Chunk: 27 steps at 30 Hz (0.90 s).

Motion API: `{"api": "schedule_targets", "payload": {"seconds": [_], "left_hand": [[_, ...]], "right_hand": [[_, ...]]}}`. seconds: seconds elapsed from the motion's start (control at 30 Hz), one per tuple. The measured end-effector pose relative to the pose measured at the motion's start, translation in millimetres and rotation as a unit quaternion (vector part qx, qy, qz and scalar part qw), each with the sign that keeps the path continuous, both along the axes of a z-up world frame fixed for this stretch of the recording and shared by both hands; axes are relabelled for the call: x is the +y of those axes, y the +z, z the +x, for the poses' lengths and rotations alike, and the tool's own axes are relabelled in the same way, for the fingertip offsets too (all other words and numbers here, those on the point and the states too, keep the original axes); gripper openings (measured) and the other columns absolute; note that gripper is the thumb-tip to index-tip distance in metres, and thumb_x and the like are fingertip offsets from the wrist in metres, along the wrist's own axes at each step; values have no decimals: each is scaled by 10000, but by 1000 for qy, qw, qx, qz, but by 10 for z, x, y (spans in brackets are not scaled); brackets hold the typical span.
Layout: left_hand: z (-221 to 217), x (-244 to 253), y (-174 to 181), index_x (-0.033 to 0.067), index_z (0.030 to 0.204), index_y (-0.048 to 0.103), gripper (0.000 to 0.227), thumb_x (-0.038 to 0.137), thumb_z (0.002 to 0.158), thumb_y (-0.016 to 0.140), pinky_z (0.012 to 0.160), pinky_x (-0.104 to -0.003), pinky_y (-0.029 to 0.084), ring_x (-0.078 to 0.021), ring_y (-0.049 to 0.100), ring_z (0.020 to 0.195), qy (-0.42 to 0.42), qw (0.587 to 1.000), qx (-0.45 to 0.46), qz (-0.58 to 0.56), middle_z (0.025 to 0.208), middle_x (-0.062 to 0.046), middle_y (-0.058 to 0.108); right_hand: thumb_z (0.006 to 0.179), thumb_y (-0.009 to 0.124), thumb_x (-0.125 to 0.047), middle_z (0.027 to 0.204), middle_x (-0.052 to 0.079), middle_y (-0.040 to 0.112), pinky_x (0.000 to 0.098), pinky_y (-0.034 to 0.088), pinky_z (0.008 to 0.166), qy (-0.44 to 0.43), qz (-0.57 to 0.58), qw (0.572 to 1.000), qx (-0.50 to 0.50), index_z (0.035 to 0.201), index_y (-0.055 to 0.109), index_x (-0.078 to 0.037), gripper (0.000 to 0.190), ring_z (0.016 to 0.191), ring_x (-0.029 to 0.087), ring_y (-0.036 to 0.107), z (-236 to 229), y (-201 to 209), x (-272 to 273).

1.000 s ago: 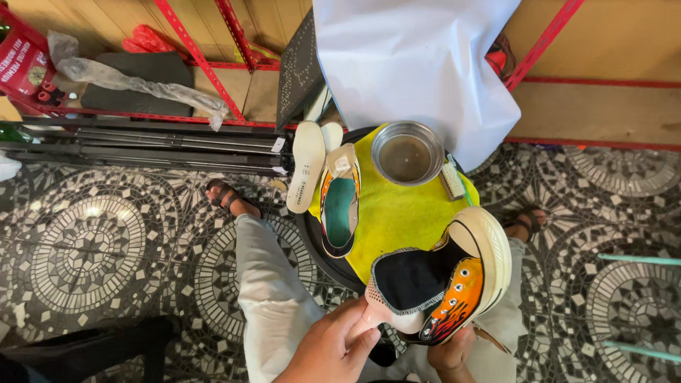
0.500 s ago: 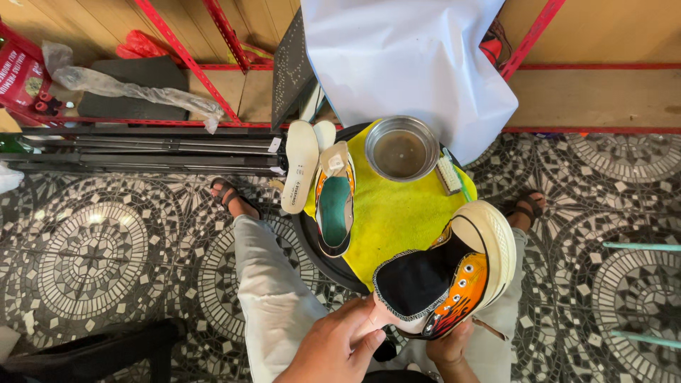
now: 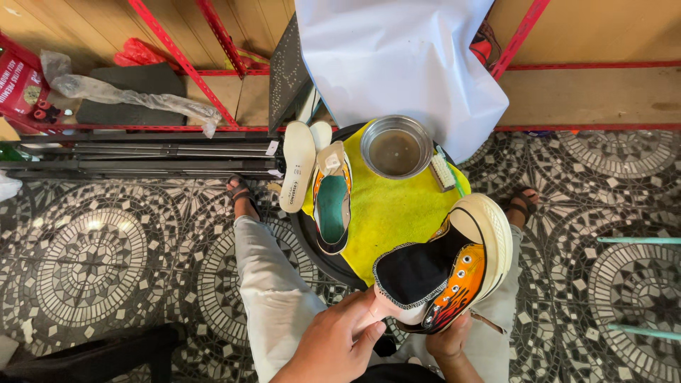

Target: The person uses a hairdryer to dry the inside of a pair of shoes. They hold the shoes with one hand and direct the airflow with the other, rotating the shoes to cover different areas. The person also removes and dries the insoles separately.

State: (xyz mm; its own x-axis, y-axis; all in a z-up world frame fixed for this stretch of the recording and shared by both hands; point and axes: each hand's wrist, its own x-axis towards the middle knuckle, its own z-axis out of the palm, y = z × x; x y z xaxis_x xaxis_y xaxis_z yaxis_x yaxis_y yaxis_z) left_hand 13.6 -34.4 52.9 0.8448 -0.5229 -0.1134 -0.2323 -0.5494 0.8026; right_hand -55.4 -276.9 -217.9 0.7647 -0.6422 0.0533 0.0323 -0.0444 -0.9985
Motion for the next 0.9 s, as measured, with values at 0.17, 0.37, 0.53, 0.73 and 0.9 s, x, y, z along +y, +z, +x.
{"api": "schedule_targets", "payload": {"seconds": [0.17, 0.37, 0.53, 0.73, 0.9], "left_hand": [[0, -14, 7, 149, 1566, 602, 550, 300, 1037, 619, 1025, -486, 560, -374, 692, 1324, -16, 1000, -10, -14, 1515, -103, 719], [8, -10, -90, 121, 1531, 608, 510, 331, 1066, 591, 941, -494, 577, -389, 721, 1256, 3, 999, -45, -31, 1460, -110, 726], [-33, 5, -248, 135, 1567, 566, 571, 295, 1024, 641, 967, -532, 571, -398, 700, 1291, -2, 999, -48, 8, 1513, -131, 694], [-29, -17, -488, 156, 1609, 539, 610, 364, 1040, 617, 1015, -511, 548, -377, 674, 1353, 18, 1000, -15, -15, 1545, -107, 694], [-49, -1, -480, 106, 1585, 548, 593, 397, 1072, 606, 1018, -512, 555, -393, 677, 1347, 17, 999, -27, -13, 1538, -137, 686]], "right_hand": [[1239, 340, -526, 1214, 182, 708, 441, 507, 1018, 13, 2, 1000, -22, 1254, 689, -9, 625, 1191, 288, 620, 80, 136, -15], [1233, 337, -542, 1261, 185, 717, 441, 516, 1047, 31, 7, 998, -61, 1300, 687, -4, 645, 1233, 287, 629, 132, 242, 52], [1229, 336, -553, 1296, 188, 724, 441, 523, 1069, 44, 10, 995, -85, 1335, 686, 0, 663, 1265, 287, 636, 136, 335, 108], [1223, 333, -569, 1344, 192, 733, 442, 532, 1098, 63, 9, 989, -130, 1382, 684, 4, 690, 1307, 287, 645, 212, 416, 203], [1218, 331, -584, 1391, 195, 742, 442, 542, 1126, 80, 18, 984, -160, 1428, 682, 9, 721, 1350, 287, 655, 211, 540, 272]]}}
